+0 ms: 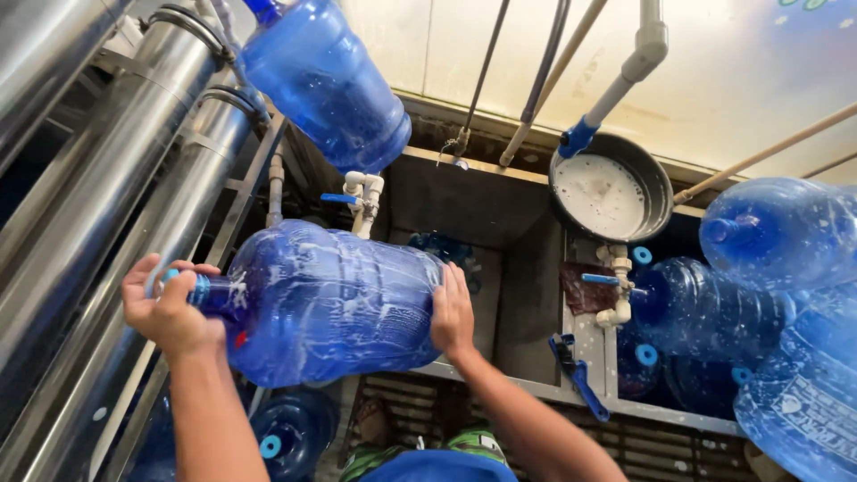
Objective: Washing and rinsing large plastic water jugs in a purification facility.
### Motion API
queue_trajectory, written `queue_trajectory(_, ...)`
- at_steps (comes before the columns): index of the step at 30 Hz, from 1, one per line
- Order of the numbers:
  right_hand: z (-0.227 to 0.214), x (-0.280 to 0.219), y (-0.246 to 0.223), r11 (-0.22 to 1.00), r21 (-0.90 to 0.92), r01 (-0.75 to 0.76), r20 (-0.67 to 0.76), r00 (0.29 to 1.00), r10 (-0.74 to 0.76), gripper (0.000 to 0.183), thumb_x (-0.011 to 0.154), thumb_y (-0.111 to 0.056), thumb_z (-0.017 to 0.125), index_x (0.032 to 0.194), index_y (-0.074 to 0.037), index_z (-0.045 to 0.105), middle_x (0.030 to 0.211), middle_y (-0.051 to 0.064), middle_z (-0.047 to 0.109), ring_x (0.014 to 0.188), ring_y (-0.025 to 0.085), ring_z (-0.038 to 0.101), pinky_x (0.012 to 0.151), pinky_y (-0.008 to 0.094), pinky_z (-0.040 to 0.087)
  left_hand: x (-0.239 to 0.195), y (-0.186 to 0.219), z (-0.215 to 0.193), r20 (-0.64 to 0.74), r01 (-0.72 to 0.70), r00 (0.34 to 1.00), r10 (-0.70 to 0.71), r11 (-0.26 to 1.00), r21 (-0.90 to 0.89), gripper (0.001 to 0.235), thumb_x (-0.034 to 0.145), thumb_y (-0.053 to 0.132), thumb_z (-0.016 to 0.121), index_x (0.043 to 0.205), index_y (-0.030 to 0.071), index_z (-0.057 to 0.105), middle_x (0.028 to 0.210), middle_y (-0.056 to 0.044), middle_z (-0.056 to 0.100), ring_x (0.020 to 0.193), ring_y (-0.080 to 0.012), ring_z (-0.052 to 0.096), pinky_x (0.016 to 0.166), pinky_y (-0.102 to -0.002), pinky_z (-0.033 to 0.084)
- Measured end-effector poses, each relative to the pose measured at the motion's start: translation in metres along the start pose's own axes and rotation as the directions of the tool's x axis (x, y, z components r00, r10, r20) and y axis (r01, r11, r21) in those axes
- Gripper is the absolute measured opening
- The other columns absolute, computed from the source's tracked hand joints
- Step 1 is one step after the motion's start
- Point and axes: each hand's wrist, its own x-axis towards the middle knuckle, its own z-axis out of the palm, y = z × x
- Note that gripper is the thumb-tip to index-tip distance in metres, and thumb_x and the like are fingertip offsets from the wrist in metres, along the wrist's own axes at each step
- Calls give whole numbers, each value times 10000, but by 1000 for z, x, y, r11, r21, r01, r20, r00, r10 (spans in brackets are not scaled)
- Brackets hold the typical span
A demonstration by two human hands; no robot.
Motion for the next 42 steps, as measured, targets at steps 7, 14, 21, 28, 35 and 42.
queue_trajectory(7,18,-34,-191,967,-30,253,-260,932,-252,594,1011,-324,468,1517,-15,433,1597,221,421,1507,364,365,1273,515,195,-23,17,33,-261,64,965,8,962,264,284,635,-40,721,872,114,687,1120,-230,704,456,-211,661,434,-353,610)
queue_trajectory(14,13,84,-191,777,127,617,331,712,-620,359,1042,-370,488,1322,-294,701,1471,20,629,1477,292,479,1211,466,384,-40,3,8,416,-60,905,87,995,-77,408,725,-173,706,1067,-10,554,834,-208,581,773,-405,725,844,-465,614)
queue_trajectory(21,-14,-7,2,895,-376,240,17,968,-252,546,1055,-226,262,1531,-56,469,1591,115,473,1505,310,382,1216,555,226,-12,6,3,-120,235,964,-237,971,-31,371,701,-30,677,1036,112,608,803,-124,637,651,-280,670,687,-381,618)
queue_trajectory(28,10,-52,-159,965,-93,245,-191,947,-258,694,988,-334,424,1611,-64,281,1689,194,279,1592,328,219,1307,508,79,-17,15,30,-249,235,946,-208,968,84,220,575,7,688,768,50,590,648,-122,581,528,-276,627,526,-370,547)
queue_trajectory(35,-23,59,-178,940,287,184,293,917,-269,592,1036,-452,315,1519,-154,481,1630,137,422,1512,319,411,1224,481,329,-18,30,6,609,88,791,-53,996,-27,352,687,97,670,1030,92,587,880,-103,631,846,-292,672,929,-450,595)
queue_trajectory(42,16,-32,-14,808,249,-534,-62,824,564,620,1053,-341,250,1601,-53,268,1671,133,297,1550,245,255,1271,367,157,-2,11,16,-89,207,974,-207,978,-13,368,672,12,684,1005,59,533,788,-176,659,616,-308,687,656,-457,625)
